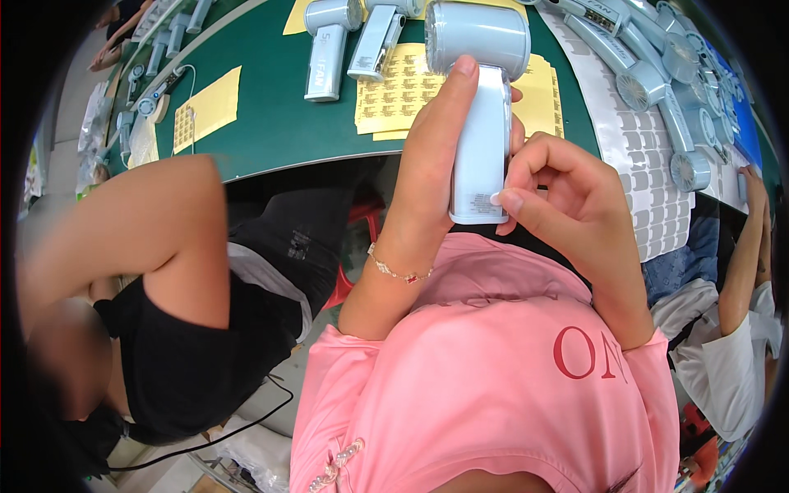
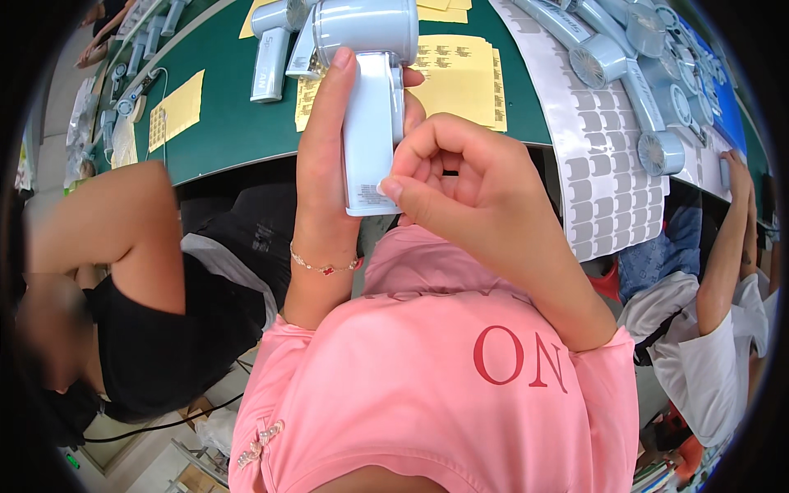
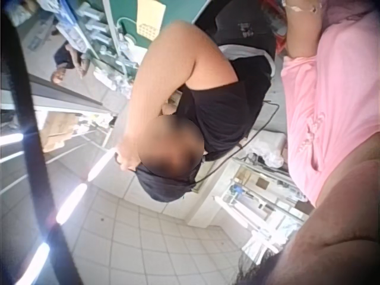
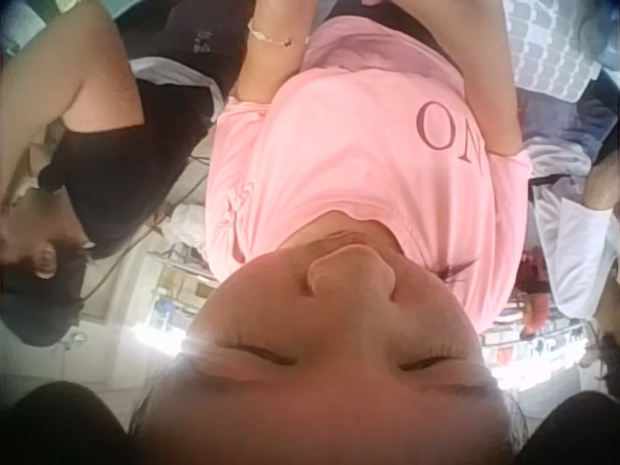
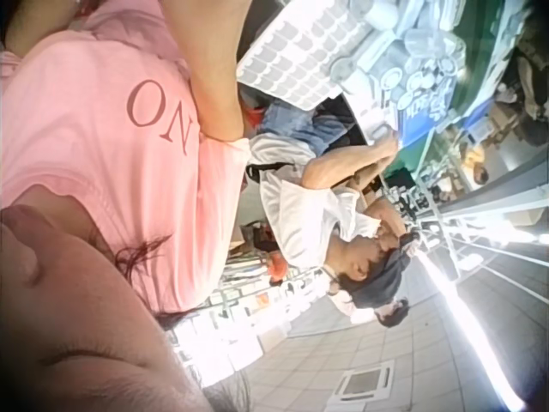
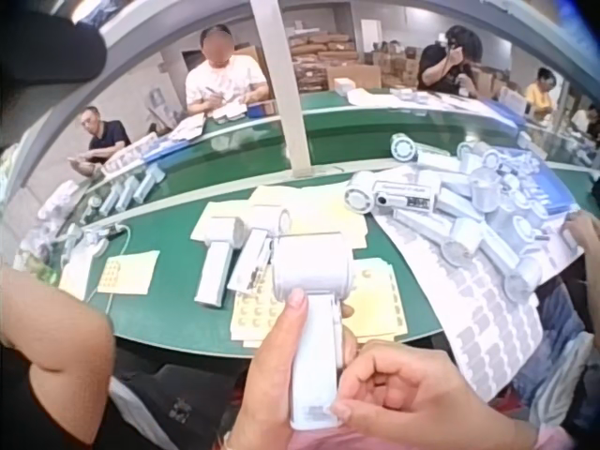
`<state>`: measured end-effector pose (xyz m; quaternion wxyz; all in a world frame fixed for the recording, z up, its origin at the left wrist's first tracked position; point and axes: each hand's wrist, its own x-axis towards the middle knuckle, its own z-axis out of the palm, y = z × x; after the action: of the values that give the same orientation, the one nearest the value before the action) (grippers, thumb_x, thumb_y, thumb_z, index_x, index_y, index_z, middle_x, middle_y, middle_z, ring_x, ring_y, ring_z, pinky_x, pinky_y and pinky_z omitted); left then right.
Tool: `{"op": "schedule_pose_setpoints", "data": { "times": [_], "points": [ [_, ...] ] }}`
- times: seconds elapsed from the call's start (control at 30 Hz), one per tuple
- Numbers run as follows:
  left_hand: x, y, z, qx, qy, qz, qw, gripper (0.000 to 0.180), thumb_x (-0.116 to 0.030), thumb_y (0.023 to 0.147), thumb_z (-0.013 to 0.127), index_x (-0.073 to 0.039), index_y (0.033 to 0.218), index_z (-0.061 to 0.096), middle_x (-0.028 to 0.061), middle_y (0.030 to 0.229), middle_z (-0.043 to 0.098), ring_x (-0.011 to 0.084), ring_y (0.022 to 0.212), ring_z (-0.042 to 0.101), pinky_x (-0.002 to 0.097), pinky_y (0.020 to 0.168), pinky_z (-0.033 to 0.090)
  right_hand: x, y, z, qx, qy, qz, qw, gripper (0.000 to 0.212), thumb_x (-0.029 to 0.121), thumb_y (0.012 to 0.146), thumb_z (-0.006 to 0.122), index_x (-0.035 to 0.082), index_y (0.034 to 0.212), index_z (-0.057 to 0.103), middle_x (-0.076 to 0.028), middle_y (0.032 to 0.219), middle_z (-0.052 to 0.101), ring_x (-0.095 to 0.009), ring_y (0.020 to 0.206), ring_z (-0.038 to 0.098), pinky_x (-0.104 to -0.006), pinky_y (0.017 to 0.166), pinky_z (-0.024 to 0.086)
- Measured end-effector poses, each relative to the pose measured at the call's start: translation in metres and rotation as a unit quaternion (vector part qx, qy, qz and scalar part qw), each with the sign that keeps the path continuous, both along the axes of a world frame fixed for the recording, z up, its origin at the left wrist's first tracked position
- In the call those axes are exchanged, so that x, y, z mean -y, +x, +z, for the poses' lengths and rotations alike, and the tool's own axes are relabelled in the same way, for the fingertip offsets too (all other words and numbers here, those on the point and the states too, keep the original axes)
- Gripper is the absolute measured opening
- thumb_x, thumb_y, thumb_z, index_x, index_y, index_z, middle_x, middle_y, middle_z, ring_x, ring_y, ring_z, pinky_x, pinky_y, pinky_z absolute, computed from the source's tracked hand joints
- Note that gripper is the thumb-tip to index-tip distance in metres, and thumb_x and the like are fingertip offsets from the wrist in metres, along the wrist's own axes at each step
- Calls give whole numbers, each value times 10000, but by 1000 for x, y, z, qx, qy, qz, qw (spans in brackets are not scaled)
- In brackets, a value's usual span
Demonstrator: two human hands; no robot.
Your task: Apply stickers and labels to the body of small handheld electric fans at an assembly line.
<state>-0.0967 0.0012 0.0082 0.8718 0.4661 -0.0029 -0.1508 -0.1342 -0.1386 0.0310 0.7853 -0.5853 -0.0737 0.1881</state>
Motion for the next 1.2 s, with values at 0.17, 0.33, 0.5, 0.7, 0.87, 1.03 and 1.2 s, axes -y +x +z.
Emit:
{"op": "schedule_pose_setpoints", "data": {
  "times": [0.17, 0.33, 0.5, 0.7, 0.87, 1.03, 1.2],
  "points": [
    [-1, -1, -1, -2, 5, 7, 1000, 525, -497, 902, 404, 11, 963, 521, 72, 644, 556, 95, 546, 513, 210, 499, 400, -4, -3, -2, 36, -38, -18, 998, 96, -39, 801, 604, -34, 847, 521, -27, 799, 524, -56, 713, 509, -184, 623, 457],
    [1, -6, 1, 1, 19, 27, 999, 516, -488, 909, 393, 8, 953, 526, 74, 638, 558, 96, 548, 515, 211, 504, 403, -2, -5, -5, 72, -83, -34, 993, 95, -23, 804, 607, -23, 819, 514, -39, 790, 533, -65, 696, 524, -188, 569, 472],
    [-6, -9, 5, 20, 11, -17, 1000, 521, -492, 917, 364, 1, 951, 530, 71, 618, 556, 86, 517, 486, 212, 473, 376, 13, -1, -7, 10, 44, -109, 993, 197, -27, 804, 592, -32, 978, 499, -72, 856, 539, -105, 672, 549, -229, 530, 506],
    [0, -5, 7, 34, -11, 30, 999, 505, -470, 926, 362, 6, 957, 528, 66, 626, 554, 86, 532, 490, 200, 492, 375, -9, -2, -11, 163, -177, -120, 963, 1032, 5, 601, 761, 39, 1416, 129, -50, 968, 478, -71, 697, 434, -174, 649, 400],
    [-27, -2, -11, 34, 28, 71, 997, 429, -368, 947, 392, 27, 993, 553, 69, 688, 569, 120, 586, 536, 232, 549, 424, 7, 27, -30, -52, 14, -129, 990, 737, 54, 792, 612, 59, 1404, 202, -46, 753, 528, -80, 589, 467, -214, 512, 413],
    [-115, 47, -6, 110, 541, 346, 758, 422, -392, 851, 568, 16, 955, 579, 150, 774, 625, 235, 678, 606, 336, 635, 465, 59, 95, 14, 213, -210, -173, 938, 770, 66, 787, 625, 68, 1410, 171, -118, 807, 647, -91, 625, 554, -199, 548, 430],
    [-149, 89, -22, 33, 822, 305, 480, 615, -591, 758, 565, -4, 940, 583, 198, 777, 624, 358, 750, 609, 436, 645, 476, 101, 265, 43, 350, -565, -198, 720, 853, 146, 738, 685, 128, 1421, 173, -182, 1078, 577, -270, 891, 593, -309, 755, 470]
  ]
}}
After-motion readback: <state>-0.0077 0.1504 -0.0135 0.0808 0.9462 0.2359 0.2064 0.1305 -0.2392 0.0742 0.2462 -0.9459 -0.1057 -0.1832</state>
